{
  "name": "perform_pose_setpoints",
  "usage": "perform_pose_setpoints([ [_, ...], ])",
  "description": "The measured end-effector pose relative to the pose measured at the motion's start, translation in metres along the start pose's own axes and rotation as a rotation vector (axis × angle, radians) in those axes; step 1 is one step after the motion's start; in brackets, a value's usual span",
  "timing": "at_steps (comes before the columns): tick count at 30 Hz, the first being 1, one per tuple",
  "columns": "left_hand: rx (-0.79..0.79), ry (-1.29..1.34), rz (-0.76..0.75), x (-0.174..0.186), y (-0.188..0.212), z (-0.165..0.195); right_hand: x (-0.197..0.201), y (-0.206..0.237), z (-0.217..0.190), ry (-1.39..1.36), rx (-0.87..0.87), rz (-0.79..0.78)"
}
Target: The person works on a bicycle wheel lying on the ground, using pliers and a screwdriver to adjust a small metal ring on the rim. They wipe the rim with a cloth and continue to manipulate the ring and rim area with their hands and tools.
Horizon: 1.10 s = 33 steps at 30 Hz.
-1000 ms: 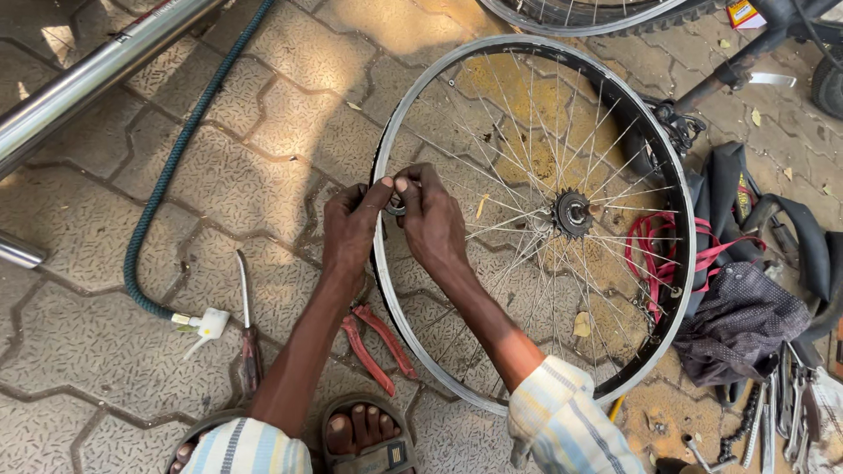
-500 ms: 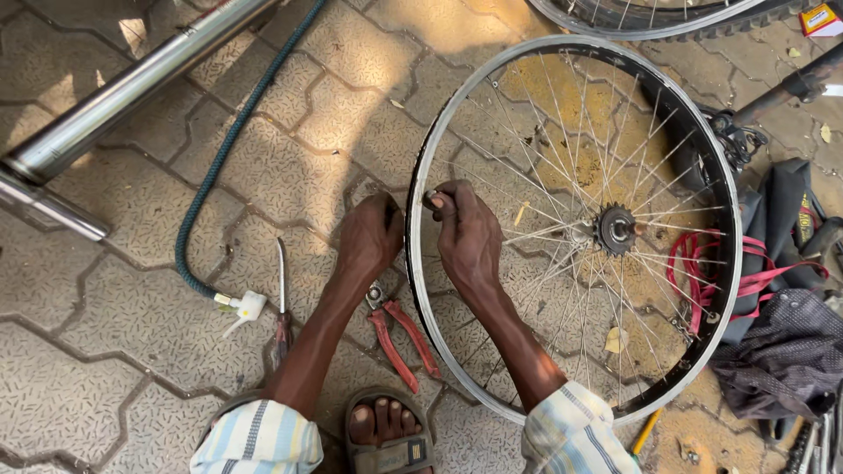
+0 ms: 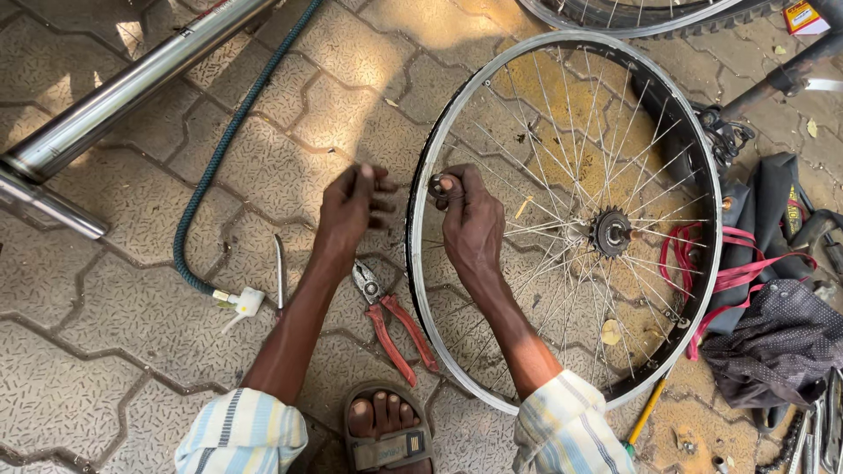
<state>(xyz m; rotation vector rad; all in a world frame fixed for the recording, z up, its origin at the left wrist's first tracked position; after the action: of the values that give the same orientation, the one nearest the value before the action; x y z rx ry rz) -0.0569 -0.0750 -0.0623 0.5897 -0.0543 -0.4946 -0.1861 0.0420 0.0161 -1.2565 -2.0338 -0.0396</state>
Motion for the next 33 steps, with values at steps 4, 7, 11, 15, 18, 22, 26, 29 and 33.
perform_pose_setpoints([
  [4, -0.085, 0.066, -0.06, -0.023, 0.001, 0.024, 0.001, 0.0, 0.0, 0.005, -0.065, -0.021],
  [7, -0.214, -0.066, -0.089, -0.036, 0.006, 0.035, 0.007, -0.001, -0.01, -0.02, -0.041, 0.0],
  [11, -0.305, -0.231, -0.117, -0.041, 0.012, 0.04, 0.009, -0.003, -0.009, -0.042, -0.11, 0.002],
  [15, -0.324, -0.424, -0.142, -0.043, 0.011, 0.048, 0.006, -0.003, -0.004, -0.085, -0.154, -0.024],
  [18, -0.397, -0.438, -0.225, -0.047, 0.014, 0.058, 0.005, 0.0, -0.003, -0.133, -0.126, -0.028],
  [22, -0.383, -0.464, -0.252, -0.045, 0.014, 0.054, 0.007, 0.002, -0.007, -0.175, -0.068, -0.013],
  [26, -0.584, -0.424, -0.278, -0.053, 0.024, 0.061, 0.006, -0.001, -0.007, -0.158, -0.108, -0.003],
  [29, -0.562, -0.296, -0.126, -0.047, 0.02, 0.058, 0.007, -0.004, -0.007, -0.138, -0.181, -0.01],
  [33, -0.469, -0.344, -0.065, -0.051, 0.018, 0.042, 0.008, -0.003, -0.004, -0.105, -0.256, -0.018],
])
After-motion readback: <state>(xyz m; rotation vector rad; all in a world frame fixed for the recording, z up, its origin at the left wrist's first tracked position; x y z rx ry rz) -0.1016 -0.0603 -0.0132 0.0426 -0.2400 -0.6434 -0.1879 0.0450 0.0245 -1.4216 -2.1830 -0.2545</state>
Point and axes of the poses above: each hand's wrist, its own y-axis away from the middle knuckle, its own x-axis out of the back of the hand, z = x × y, the point moved 10 cm from there along -y, towards the middle knuckle, and after that the axes turned 13 degrees about z, right-handed, at the moved point
